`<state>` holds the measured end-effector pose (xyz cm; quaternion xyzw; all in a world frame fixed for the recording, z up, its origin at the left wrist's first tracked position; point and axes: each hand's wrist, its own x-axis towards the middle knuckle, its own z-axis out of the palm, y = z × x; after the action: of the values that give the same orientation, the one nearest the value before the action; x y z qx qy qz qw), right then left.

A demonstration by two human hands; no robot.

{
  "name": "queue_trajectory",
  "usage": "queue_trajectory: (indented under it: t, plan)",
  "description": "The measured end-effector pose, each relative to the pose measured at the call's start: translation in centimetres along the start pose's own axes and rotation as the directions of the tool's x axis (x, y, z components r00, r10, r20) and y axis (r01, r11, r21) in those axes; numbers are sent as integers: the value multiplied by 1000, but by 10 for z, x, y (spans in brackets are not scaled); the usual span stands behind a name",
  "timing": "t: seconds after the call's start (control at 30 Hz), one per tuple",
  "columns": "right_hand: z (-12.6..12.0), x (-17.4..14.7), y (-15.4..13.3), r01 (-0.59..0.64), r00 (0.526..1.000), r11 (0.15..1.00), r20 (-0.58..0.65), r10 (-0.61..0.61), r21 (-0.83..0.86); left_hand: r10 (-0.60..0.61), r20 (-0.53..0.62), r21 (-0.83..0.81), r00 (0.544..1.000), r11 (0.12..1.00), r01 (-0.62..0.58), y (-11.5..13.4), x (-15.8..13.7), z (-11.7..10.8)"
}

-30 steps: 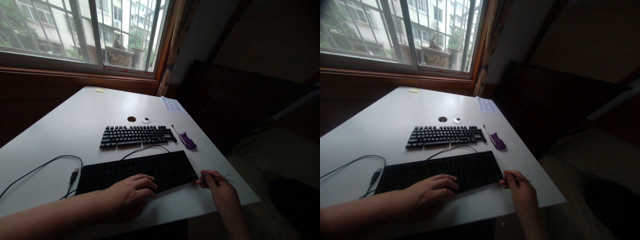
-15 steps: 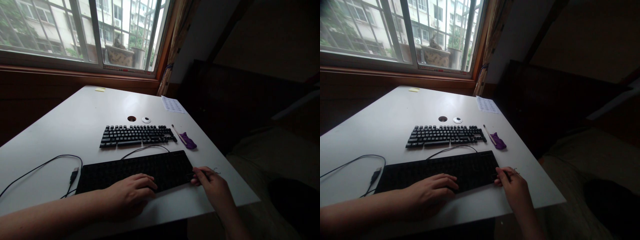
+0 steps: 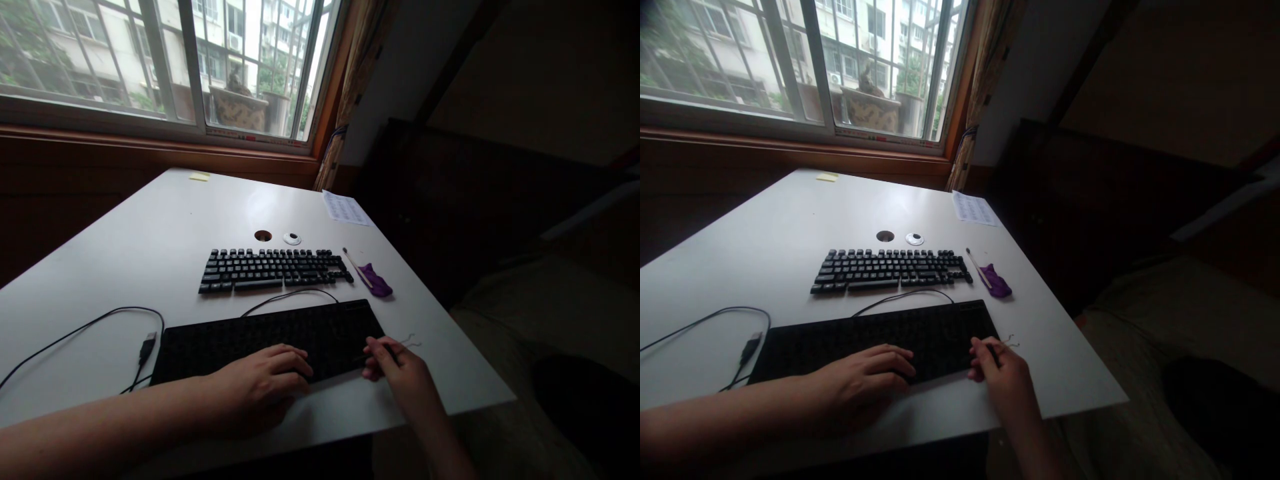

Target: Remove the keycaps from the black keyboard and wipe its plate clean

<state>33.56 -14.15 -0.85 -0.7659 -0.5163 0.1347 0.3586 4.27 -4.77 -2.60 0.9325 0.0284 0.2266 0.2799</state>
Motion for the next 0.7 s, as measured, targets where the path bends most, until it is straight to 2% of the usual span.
queue_trajectory:
  t: [0.03,0.1,0.17,0.3,0.47,0.7]
  plan:
    - [-2,-2,-2,33,999,999,-33,-34,-25,-1,0,-3,1000,1000,1,1,0,0]
    - [-14,-5,-3,95,974,989,-193,-116,-115,0,-3,-13,1000,1000,0,1,0,-1]
    - [-30,-5,0,30,959,993,-278,-62,-117,-1,0,-14,1000,1000,1,1,0,-1]
    - [-46,-2,11,-110,968,994,-228,102,-20,-7,4,-5,1000,1000,7,1,0,-2]
    - [-33,0,24,-162,981,987,-109,163,15,-5,12,0,1000,1000,5,4,2,-4]
    - [-38,3,23,-192,955,981,-228,187,0,-6,1,-8,1000,1000,6,1,0,-1]
